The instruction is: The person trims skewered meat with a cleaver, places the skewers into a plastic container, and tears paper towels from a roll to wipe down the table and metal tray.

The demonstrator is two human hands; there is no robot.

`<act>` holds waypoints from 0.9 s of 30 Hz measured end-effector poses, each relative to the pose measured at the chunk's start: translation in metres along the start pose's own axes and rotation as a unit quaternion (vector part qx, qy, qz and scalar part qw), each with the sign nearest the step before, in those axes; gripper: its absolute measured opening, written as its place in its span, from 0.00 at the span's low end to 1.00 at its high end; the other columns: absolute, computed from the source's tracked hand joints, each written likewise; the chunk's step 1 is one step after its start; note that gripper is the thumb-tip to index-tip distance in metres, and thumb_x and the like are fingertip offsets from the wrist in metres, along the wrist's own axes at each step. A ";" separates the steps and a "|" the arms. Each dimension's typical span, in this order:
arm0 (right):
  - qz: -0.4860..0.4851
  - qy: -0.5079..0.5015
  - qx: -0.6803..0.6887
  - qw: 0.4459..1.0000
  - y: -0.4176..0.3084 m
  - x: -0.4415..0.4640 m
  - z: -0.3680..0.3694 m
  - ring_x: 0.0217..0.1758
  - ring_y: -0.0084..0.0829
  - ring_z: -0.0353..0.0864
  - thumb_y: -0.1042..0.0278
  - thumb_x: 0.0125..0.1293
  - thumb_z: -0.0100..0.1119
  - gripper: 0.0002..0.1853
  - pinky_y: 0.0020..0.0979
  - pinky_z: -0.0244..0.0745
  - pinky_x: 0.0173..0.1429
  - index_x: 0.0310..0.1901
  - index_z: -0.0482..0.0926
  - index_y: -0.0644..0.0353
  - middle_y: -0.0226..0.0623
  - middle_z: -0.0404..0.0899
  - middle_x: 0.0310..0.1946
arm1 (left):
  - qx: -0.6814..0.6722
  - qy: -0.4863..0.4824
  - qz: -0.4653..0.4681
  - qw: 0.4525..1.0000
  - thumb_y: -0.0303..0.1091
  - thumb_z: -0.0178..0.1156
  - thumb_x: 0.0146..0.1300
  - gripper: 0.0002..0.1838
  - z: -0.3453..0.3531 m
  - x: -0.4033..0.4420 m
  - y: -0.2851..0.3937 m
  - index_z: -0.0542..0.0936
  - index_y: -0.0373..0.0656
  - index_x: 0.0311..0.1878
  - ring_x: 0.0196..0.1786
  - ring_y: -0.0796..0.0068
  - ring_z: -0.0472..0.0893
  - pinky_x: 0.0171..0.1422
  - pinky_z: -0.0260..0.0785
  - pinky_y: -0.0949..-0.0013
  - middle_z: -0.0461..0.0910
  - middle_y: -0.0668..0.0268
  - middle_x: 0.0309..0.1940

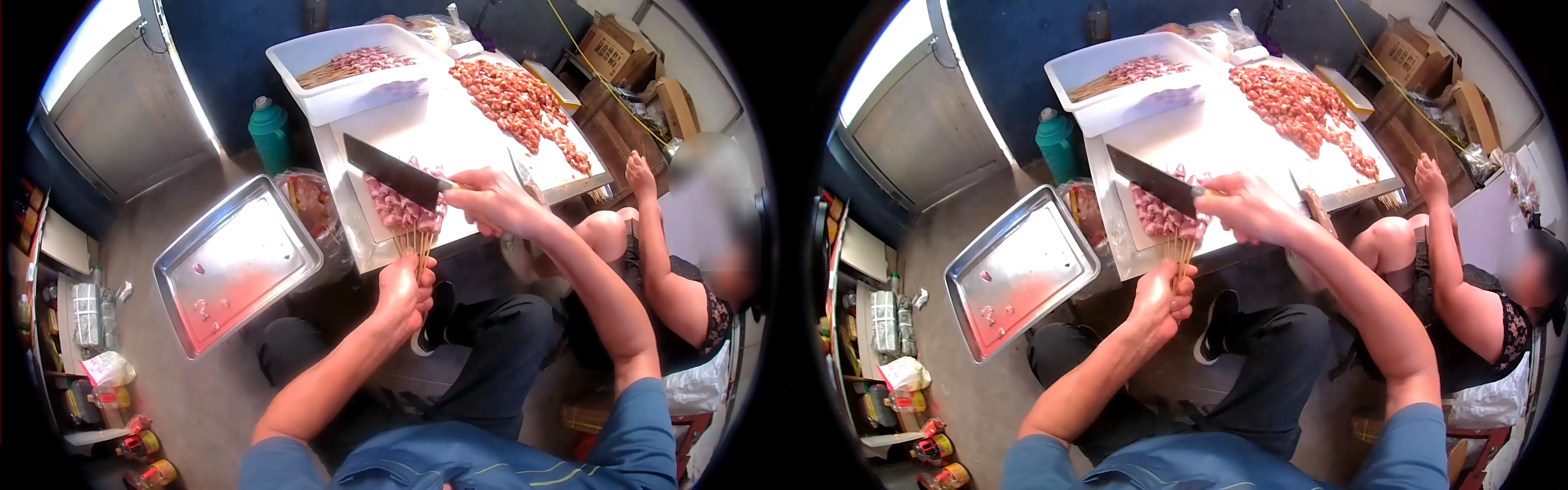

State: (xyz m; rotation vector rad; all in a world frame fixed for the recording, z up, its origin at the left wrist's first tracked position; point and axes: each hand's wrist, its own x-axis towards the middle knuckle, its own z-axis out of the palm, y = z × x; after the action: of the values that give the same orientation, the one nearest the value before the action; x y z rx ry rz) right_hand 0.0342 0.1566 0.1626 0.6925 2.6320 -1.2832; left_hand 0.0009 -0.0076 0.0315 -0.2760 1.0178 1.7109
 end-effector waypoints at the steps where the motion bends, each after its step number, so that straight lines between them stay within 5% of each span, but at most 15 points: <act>1: 0.009 -0.015 0.006 1.000 0.002 -0.007 -0.007 0.17 0.19 0.72 0.56 0.66 0.56 0.20 0.22 0.65 0.20 0.46 0.80 0.68 0.29 0.74 0.21 | -0.007 -0.001 -0.003 1.000 0.41 0.42 0.75 0.16 0.000 -0.001 0.001 0.72 0.38 0.43 0.13 0.84 0.54 0.17 0.46 0.76 0.67 0.71 0.19; 5: 0.012 -0.069 0.025 0.997 0.016 -0.046 -0.036 0.17 0.18 0.72 0.59 0.66 0.57 0.18 0.21 0.63 0.19 0.45 0.80 0.69 0.29 0.73 0.19 | -0.007 -0.001 0.002 1.000 0.42 0.42 0.75 0.16 -0.003 0.001 -0.002 0.72 0.38 0.43 0.13 0.84 0.54 0.17 0.46 0.76 0.67 0.71 0.19; 10: -0.037 0.027 0.118 0.992 0.021 -0.049 -0.026 0.16 0.15 0.68 0.59 0.67 0.58 0.18 0.19 0.60 0.19 0.45 0.79 0.70 0.25 0.70 0.17 | -0.007 -0.003 0.006 1.000 0.42 0.42 0.75 0.16 -0.003 0.002 -0.005 0.72 0.38 0.43 0.13 0.84 0.54 0.17 0.46 0.76 0.67 0.71 0.19; 14: -0.048 0.023 0.101 0.993 -0.001 -0.007 -0.009 0.19 0.16 0.69 0.59 0.67 0.58 0.23 0.20 0.61 0.20 0.55 0.76 0.70 0.29 0.74 0.24 | 0.007 -0.001 0.004 1.000 0.41 0.42 0.75 0.15 -0.002 0.003 -0.003 0.72 0.38 0.43 0.13 0.84 0.54 0.18 0.46 0.76 0.66 0.71 0.19; 20: -0.009 -0.037 0.014 0.999 0.011 -0.017 -0.018 0.15 0.17 0.67 0.58 0.67 0.55 0.23 0.21 0.59 0.18 0.52 0.77 0.72 0.31 0.71 0.18 | -0.003 -0.003 0.006 1.000 0.40 0.42 0.74 0.15 -0.003 0.000 -0.003 0.72 0.38 0.43 0.13 0.84 0.54 0.18 0.46 0.76 0.66 0.72 0.19; 22: 0.025 -0.039 0.043 0.998 0.016 -0.037 -0.025 0.15 0.16 0.68 0.59 0.68 0.57 0.22 0.20 0.58 0.17 0.54 0.77 0.72 0.30 0.71 0.18 | -0.005 0.002 0.003 1.000 0.40 0.42 0.74 0.15 -0.002 0.000 -0.002 0.72 0.38 0.43 0.13 0.84 0.54 0.18 0.46 0.76 0.66 0.71 0.19; 24: -0.012 -0.023 0.121 0.992 0.023 -0.050 -0.026 0.14 0.16 0.66 0.60 0.68 0.56 0.16 0.20 0.58 0.17 0.42 0.78 0.69 0.28 0.70 0.14 | -0.003 -0.001 0.004 1.000 0.41 0.42 0.75 0.15 -0.004 0.002 -0.004 0.72 0.38 0.42 0.13 0.84 0.54 0.18 0.46 0.76 0.66 0.71 0.19; 27: -0.046 -0.025 0.144 0.988 0.020 -0.048 -0.020 0.15 0.14 0.66 0.59 0.68 0.57 0.19 0.19 0.57 0.17 0.46 0.78 0.70 0.27 0.70 0.15 | 0.005 -0.003 0.008 1.000 0.41 0.42 0.75 0.15 -0.004 0.002 -0.005 0.72 0.38 0.42 0.13 0.84 0.54 0.18 0.46 0.75 0.66 0.71 0.18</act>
State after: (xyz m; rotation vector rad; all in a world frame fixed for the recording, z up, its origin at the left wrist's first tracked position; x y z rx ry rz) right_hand 0.0874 0.1662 0.1758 0.5715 2.4902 -1.7046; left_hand 0.0029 -0.0088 0.0258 -0.2563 1.0259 1.7207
